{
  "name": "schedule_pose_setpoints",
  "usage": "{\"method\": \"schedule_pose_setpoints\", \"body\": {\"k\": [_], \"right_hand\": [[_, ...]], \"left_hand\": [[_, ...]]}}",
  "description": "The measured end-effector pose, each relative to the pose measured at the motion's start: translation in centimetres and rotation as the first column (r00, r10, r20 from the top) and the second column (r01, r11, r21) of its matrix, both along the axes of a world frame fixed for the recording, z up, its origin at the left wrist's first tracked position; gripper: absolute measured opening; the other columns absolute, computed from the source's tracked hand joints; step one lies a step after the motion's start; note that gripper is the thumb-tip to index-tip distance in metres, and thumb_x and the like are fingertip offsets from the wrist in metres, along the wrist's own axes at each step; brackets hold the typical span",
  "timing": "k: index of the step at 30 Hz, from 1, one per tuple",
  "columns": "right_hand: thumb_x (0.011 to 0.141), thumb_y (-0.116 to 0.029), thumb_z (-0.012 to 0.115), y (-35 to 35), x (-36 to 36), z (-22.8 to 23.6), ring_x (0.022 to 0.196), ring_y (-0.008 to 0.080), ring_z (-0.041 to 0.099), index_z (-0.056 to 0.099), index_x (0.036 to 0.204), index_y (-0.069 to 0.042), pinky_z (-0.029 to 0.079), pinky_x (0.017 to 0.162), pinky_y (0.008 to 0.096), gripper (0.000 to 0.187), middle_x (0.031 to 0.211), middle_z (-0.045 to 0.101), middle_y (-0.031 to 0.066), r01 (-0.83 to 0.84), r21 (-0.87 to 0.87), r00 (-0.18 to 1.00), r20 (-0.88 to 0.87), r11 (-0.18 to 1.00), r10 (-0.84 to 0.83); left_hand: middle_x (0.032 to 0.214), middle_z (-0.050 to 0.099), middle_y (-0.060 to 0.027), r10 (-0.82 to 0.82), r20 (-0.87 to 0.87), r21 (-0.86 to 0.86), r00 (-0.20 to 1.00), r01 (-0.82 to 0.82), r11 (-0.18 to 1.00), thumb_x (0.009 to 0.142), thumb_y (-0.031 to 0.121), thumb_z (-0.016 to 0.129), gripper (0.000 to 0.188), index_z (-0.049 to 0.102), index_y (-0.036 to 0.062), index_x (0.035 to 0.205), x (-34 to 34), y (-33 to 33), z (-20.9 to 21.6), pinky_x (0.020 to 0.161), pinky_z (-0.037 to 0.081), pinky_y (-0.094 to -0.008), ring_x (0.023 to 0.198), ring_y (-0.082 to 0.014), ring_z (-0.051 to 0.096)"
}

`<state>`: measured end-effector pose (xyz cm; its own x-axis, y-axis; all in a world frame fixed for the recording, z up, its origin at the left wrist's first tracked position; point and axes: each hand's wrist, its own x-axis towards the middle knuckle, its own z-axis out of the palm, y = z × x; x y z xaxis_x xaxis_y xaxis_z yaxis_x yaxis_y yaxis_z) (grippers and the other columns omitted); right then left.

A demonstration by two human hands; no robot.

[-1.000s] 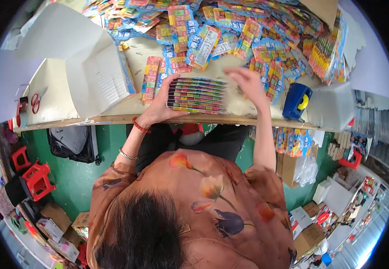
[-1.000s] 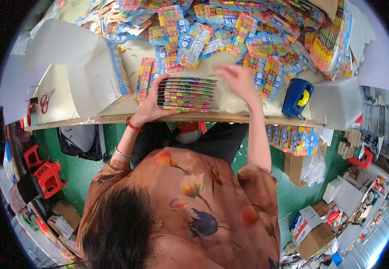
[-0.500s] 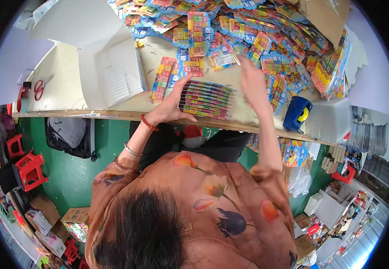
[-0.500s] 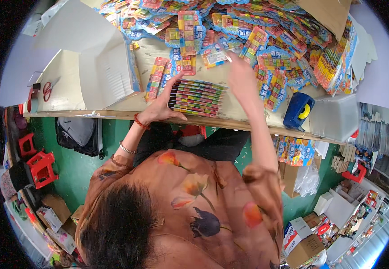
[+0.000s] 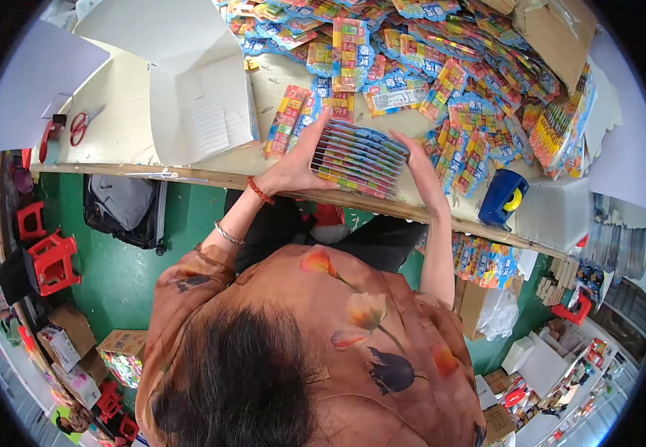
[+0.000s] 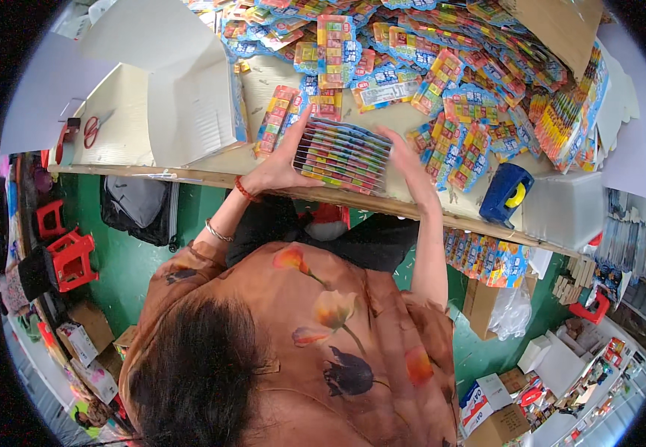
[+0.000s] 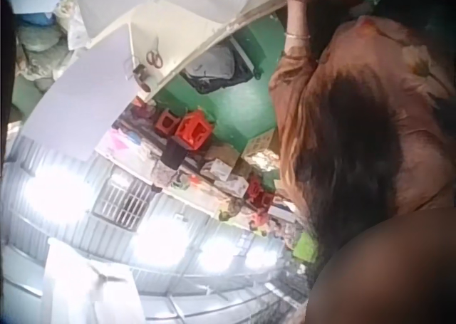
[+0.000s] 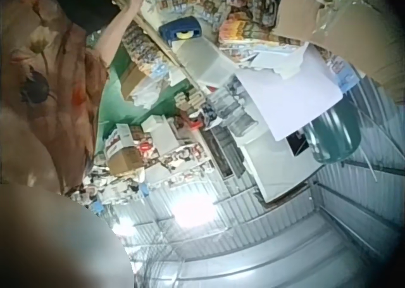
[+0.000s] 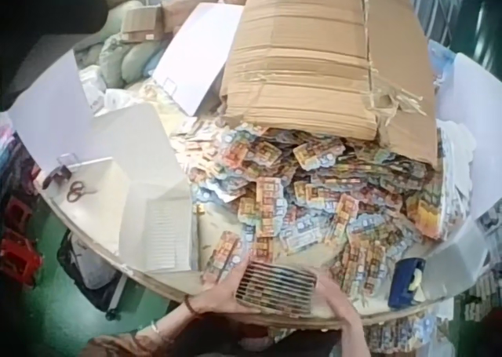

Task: Manually organizing and packing stacks of illustrated cards into white cardboard boxes at a factory workbench.

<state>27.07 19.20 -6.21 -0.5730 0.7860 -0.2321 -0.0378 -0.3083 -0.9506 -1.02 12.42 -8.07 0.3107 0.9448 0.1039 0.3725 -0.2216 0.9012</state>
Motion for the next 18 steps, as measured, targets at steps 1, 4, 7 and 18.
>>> {"method": "schedule_pose_setpoints", "body": {"k": [1, 4, 7, 18], "right_hand": [[0.077, -0.019, 0.071, -1.2, -0.4, 0.8, 0.130, 0.0257, 0.038, 0.034, 0.140, 0.000, 0.030, 0.108, 0.0367, 0.075, 0.140, 0.041, 0.0145, -0.088, 0.238, 0.972, 0.234, 0.967, 0.031], [0.056, -0.026, 0.086, -3.4, -1.5, 3.7, 0.139, 0.0378, 0.021, 0.008, 0.147, -0.002, 0.023, 0.113, 0.0427, 0.122, 0.148, 0.020, 0.0240, -0.352, 0.477, 0.777, 0.629, 0.805, -0.033], [0.056, -0.025, 0.086, -4.0, -1.8, 1.1, 0.125, 0.0391, 0.036, 0.022, 0.139, 0.001, 0.030, 0.106, 0.0437, 0.108, 0.133, 0.033, 0.0244, -0.285, 0.672, 0.788, 0.570, 0.684, -0.232], [0.051, -0.024, 0.084, -2.5, -7.7, 7.3, 0.116, 0.0351, 0.043, 0.035, 0.129, -0.004, 0.035, 0.100, 0.0447, 0.094, 0.121, 0.044, 0.0158, -0.222, 0.829, 0.912, 0.362, 0.513, -0.191]], "left_hand": [[0.150, 0.019, -0.0188, 0.009, -0.001, -0.002, 1.000, -0.009, 1.000, 0.061, 0.024, 0.087, 0.127, -0.003, 0.0035, 0.149, -0.1, 0.2, -0.1, 0.113, 0.022, -0.0382, 0.138, -0.0305, 0.024], [0.142, 0.031, -0.0186, -0.012, 0.042, 0.125, 0.999, 0.007, 0.992, 0.059, 0.023, 0.087, 0.114, 0.016, 0.0017, 0.145, -0.4, 0.4, 0.1, 0.111, 0.026, -0.0375, 0.132, -0.0327, 0.031], [0.130, 0.040, -0.0158, -0.096, 0.200, 0.077, 0.975, 0.082, 0.994, 0.058, 0.018, 0.085, 0.100, 0.027, 0.0039, 0.138, 0.2, 1.0, 0.7, 0.109, 0.028, -0.0364, 0.126, -0.0311, 0.037], [0.119, 0.049, -0.0158, 0.133, -0.009, 0.458, 0.991, -0.114, 0.881, 0.057, 0.019, 0.084, 0.085, 0.040, 0.0054, 0.128, -5.9, -2.0, 11.9, 0.099, 0.038, -0.0397, 0.114, -0.0340, 0.047]]}}
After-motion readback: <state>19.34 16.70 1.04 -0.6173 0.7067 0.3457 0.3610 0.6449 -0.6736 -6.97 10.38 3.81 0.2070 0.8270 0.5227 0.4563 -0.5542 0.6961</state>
